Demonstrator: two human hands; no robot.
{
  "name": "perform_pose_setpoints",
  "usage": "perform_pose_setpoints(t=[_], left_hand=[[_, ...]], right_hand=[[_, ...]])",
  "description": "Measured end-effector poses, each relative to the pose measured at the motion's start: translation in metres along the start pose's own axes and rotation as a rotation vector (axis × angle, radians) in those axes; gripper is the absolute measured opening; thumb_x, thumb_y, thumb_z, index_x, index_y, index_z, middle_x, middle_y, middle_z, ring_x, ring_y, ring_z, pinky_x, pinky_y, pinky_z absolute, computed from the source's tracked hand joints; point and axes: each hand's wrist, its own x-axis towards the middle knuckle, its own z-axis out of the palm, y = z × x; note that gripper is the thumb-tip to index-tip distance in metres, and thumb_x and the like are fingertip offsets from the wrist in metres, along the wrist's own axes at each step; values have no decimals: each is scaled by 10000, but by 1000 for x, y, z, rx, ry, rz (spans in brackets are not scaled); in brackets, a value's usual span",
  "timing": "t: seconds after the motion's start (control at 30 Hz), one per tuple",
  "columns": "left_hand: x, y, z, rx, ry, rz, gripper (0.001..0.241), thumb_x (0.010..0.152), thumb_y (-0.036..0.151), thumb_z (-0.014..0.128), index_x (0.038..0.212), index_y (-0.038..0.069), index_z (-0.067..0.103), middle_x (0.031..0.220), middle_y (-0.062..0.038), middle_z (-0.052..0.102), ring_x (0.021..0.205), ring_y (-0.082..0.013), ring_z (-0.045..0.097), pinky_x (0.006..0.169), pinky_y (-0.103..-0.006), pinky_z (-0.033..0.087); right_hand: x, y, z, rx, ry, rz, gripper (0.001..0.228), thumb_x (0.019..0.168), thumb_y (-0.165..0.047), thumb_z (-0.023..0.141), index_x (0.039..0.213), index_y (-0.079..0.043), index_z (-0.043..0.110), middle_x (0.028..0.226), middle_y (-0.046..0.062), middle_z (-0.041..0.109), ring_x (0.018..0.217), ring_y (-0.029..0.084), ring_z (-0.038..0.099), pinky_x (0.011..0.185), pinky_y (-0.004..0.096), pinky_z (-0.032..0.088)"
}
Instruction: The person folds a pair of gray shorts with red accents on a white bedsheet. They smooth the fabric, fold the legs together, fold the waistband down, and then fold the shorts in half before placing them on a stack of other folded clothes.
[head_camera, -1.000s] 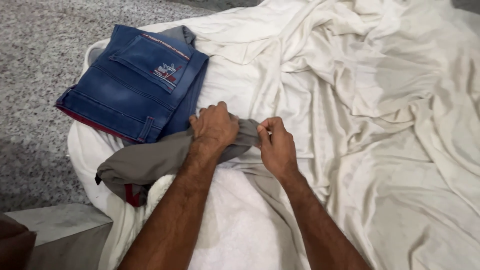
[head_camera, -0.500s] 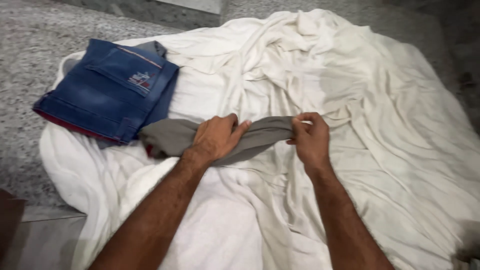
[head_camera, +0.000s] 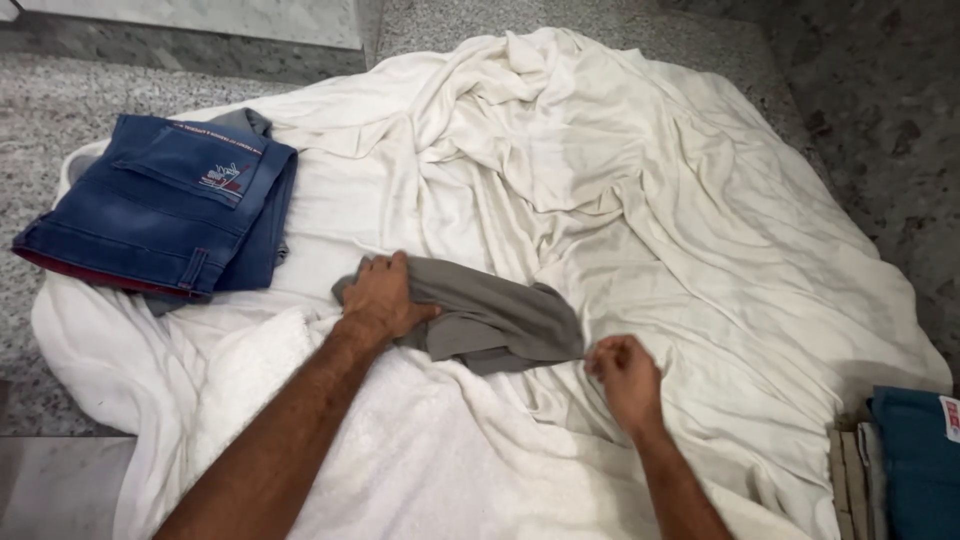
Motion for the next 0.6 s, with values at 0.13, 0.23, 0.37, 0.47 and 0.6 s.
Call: perform_pose_setpoints(t=[0.13, 0.23, 0.37, 0.47, 0.6], left_hand=[[-16, 5, -4, 77, -55, -39, 950, 740, 573, 878, 1446, 88, 467, 1433, -168, 533, 1363, -359, 496, 1079, -517, 489], [-27, 10, -14, 81, -96, -73, 978, 731, 610, 875, 1440, 75, 467, 1375, -161, 582, 1290, -334, 572, 1055, -454, 523], [-46, 22, -27, -164, 160, 9, 819, 775, 549, 830, 1366, 51, 559, 1279, -162, 663, 1220, -325, 637, 1028, -441, 524], [-53, 37, -18, -407, 445, 190, 770, 754, 450, 839, 1348, 42, 566, 1287, -163, 652, 1224, -330, 626, 1028, -429, 516], [-83, 61, 22, -728, 480, 666, 840, 800, 407, 829, 1409, -38, 459, 1358, -226, 540, 1272, -369, 540, 1063, -453, 448]], right_hand=[[-55, 10, -1, -603, 12, -178, 202, 943, -157, 708, 1098, -35, 666, 875, 46, 730, 786, 198, 725, 710, 324, 566], [-73, 11, 2, -650, 35, -197, 320, 874, -153, 743, 1168, -58, 661, 888, 90, 686, 802, 251, 676, 749, 343, 561], [-96, -1, 9, -712, -150, -161, 408, 853, -154, 751, 1244, -77, 662, 993, 109, 681, 889, 247, 666, 812, 351, 569], [-109, -18, 15, -759, -159, -178, 362, 882, -159, 743, 1228, -73, 681, 1098, 121, 697, 1015, 245, 665, 890, 357, 556], [-117, -55, 28, -520, 28, -88, 396, 892, -257, 722, 1236, -62, 709, 1254, 122, 729, 1144, 229, 697, 962, 360, 558]])
